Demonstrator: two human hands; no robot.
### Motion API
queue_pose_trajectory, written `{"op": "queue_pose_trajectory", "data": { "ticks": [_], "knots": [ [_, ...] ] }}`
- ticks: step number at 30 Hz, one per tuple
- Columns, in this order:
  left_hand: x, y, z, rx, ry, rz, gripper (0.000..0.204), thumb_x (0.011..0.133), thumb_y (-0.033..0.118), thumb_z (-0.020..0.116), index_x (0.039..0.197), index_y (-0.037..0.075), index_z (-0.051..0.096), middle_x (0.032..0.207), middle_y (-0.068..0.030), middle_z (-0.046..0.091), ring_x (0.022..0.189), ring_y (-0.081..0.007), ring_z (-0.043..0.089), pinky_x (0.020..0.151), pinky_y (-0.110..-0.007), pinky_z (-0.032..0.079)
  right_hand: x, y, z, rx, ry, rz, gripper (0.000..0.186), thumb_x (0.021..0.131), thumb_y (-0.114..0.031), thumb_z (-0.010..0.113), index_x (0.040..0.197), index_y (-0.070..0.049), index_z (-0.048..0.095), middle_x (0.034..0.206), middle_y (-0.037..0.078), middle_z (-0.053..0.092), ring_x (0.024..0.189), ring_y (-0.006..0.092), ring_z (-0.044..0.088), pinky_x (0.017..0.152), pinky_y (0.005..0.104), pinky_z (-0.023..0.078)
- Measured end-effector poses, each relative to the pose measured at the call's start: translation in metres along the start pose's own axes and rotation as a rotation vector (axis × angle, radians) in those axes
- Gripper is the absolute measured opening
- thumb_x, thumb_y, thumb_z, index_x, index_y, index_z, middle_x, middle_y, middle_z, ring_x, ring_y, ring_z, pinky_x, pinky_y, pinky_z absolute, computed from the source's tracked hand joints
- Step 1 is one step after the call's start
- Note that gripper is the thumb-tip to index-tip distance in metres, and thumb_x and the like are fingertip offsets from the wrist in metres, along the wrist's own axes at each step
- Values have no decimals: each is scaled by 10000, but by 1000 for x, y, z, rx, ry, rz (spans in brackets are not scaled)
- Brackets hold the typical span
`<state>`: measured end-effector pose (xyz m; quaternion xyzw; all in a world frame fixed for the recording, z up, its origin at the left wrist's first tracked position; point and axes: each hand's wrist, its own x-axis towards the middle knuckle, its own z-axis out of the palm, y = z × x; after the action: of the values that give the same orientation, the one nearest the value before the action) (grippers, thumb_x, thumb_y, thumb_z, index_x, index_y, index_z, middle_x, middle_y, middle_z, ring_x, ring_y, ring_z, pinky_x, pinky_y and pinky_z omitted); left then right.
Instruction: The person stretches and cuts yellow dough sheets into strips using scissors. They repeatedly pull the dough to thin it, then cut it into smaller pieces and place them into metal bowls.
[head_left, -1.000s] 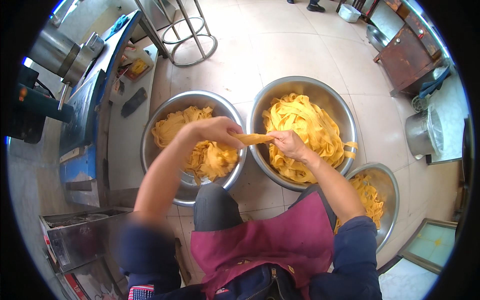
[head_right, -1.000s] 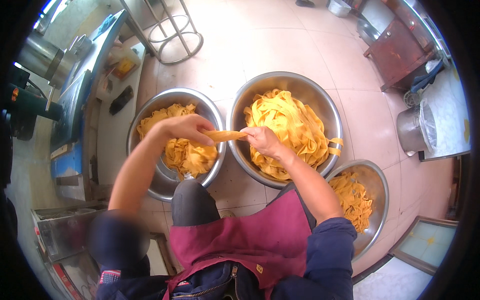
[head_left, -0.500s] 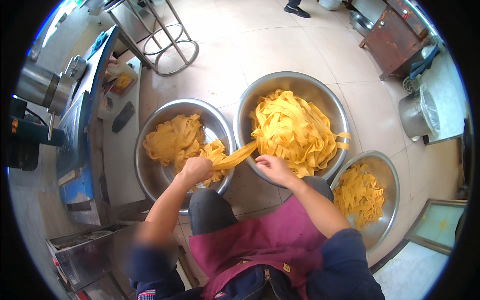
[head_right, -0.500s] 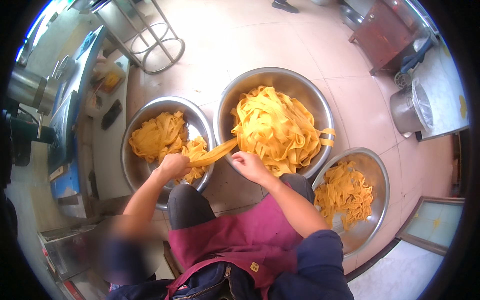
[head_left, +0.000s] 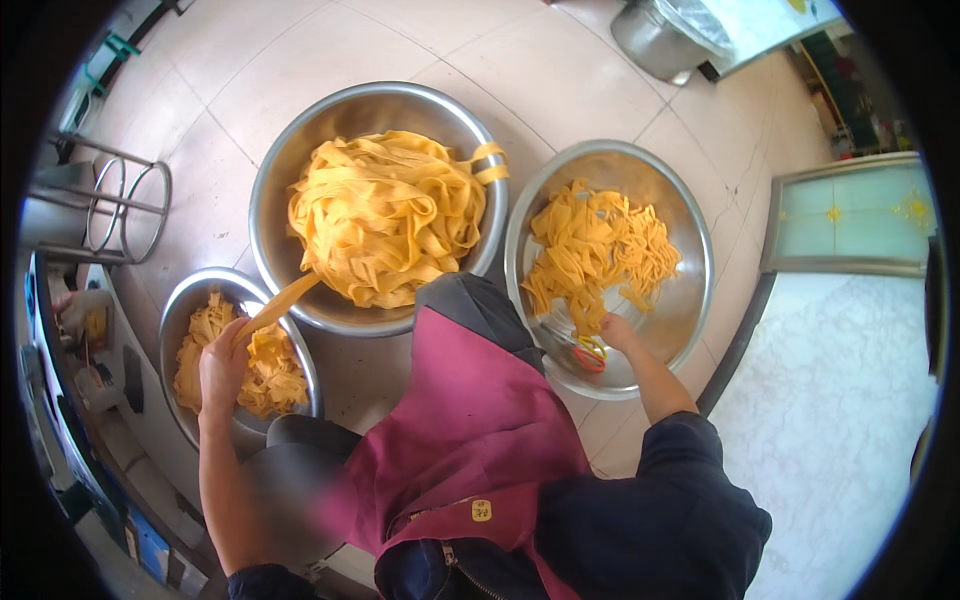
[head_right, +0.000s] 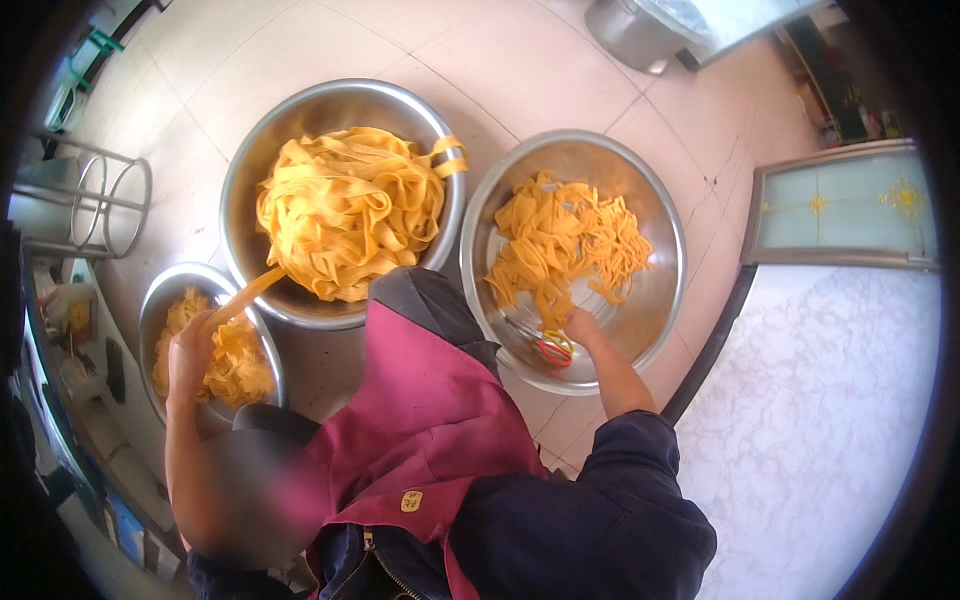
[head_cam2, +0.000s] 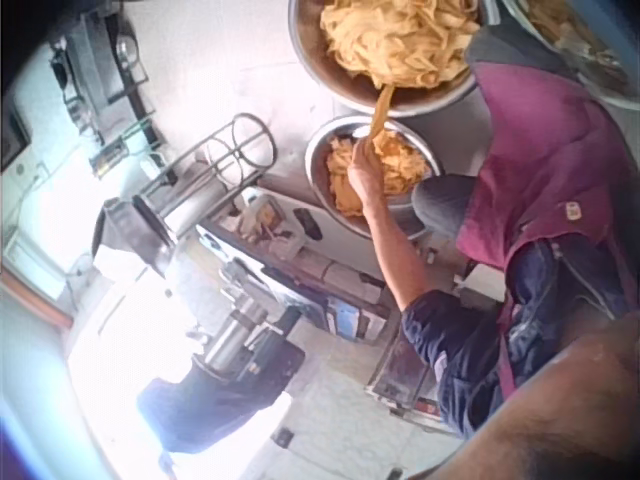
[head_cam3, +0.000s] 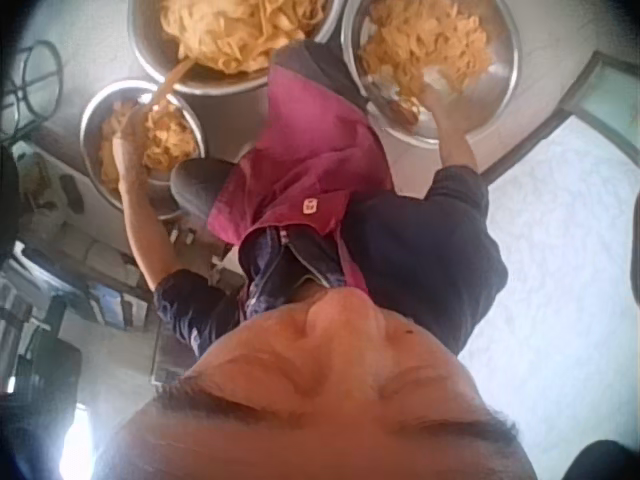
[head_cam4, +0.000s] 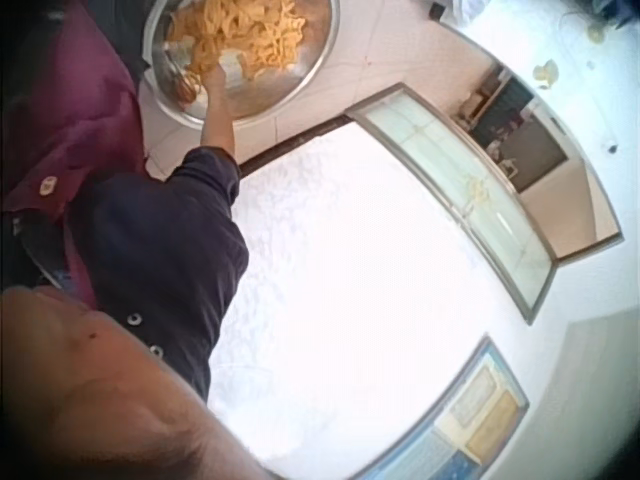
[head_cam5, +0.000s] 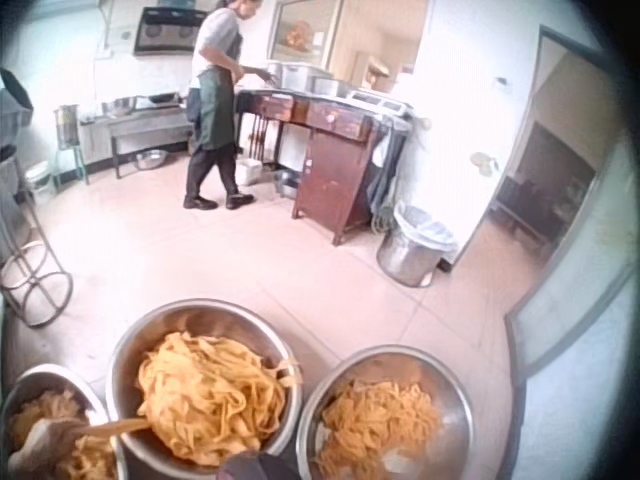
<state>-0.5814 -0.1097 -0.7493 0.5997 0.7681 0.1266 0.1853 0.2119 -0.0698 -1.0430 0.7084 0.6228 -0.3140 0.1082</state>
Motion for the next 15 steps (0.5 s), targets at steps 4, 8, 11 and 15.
{"op": "queue_pose_trajectory", "data": {
  "ticks": [4,8,11,15],
  "knots": [
    [17,38,-26,-66,-164,-180,262,934,97,659,1171,8,726,791,-142,722,679,-194,695,632,-355,529,-41,-23,27,46,-30,-52,388,837,-271,693,1157,-53,712,1136,270,713,1098,414,681,921,465,554],
    [20,17,-24,-59,-229,-311,248,957,230,704,1007,-11,739,715,-85,680,629,-130,627,587,-348,495,-46,-30,41,45,-250,156,655,857,-520,742,1333,-85,622,1184,249,715,1128,417,677,946,479,543],
    [27,19,-44,-250,-270,-364,315,987,256,674,807,1,717,613,-35,635,544,-108,596,517,-283,469,-71,-39,21,-4,-224,76,649,854,-484,774,1260,-22,565,1182,294,700,1140,448,666,944,502,536],
    [10,4,-41,-418,-190,-424,294,1013,251,651,856,9,705,632,-27,635,518,-99,594,497,-251,468,-106,-52,-59,257,-363,41,440,907,-222,690,1248,27,567,868,188,723,772,278,721,744,381,576]
  ]
}}
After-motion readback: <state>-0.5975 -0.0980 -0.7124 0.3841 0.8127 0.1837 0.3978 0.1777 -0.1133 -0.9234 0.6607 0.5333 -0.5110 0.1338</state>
